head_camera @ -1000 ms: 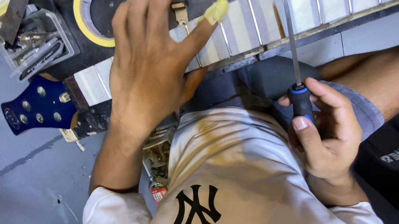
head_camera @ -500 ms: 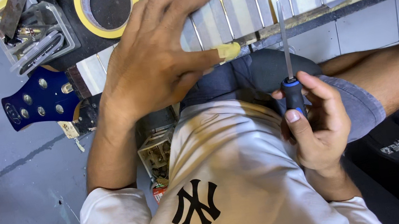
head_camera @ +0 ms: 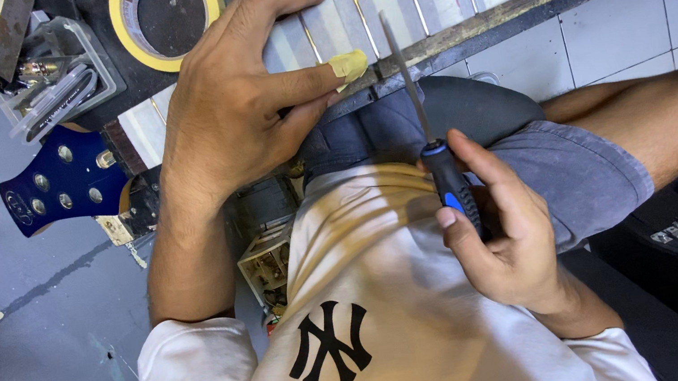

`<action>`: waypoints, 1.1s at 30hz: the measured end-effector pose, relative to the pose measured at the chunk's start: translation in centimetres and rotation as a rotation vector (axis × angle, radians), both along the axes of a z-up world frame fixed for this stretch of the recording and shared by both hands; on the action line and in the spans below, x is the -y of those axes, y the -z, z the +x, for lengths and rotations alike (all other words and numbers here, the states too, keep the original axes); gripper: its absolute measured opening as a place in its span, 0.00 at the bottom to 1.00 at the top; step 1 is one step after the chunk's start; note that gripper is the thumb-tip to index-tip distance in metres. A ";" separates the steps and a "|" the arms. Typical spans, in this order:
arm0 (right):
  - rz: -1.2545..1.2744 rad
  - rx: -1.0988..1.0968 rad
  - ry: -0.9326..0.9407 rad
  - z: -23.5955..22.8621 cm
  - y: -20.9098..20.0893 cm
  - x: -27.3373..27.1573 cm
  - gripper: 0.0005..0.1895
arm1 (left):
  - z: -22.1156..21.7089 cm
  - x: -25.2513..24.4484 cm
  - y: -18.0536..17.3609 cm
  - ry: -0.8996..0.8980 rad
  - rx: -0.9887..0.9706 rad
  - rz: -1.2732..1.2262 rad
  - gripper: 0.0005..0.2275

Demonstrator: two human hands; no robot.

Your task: The person files the frets on a guitar neck using a metal file. They hold the neck with their left hand and move the file back and forth along the frets, occasionally adjusting their grip.

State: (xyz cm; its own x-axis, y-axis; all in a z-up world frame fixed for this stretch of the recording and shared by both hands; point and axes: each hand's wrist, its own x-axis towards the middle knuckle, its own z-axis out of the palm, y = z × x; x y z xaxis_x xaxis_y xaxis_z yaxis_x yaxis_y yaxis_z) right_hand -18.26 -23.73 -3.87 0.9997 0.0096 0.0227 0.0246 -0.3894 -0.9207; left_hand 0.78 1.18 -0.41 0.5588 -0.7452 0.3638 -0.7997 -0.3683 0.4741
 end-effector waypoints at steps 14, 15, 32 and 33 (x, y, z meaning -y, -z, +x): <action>-0.264 0.050 -0.103 -0.7 -2.2 -1.9 0.30 | -0.3 0.3 0.2 -0.029 0.125 0.170 0.13; -0.385 0.040 -0.113 -1.2 -2.0 -2.0 0.31 | -0.3 0.2 0.3 -0.031 0.106 0.176 0.11; -0.180 0.114 -0.075 2.9 -3.0 -3.1 0.27 | -0.5 0.5 -0.1 -0.018 0.093 0.207 0.13; -0.150 0.090 -0.036 2.9 -3.1 -2.8 0.26 | -0.5 0.5 0.0 -0.030 0.082 0.179 0.07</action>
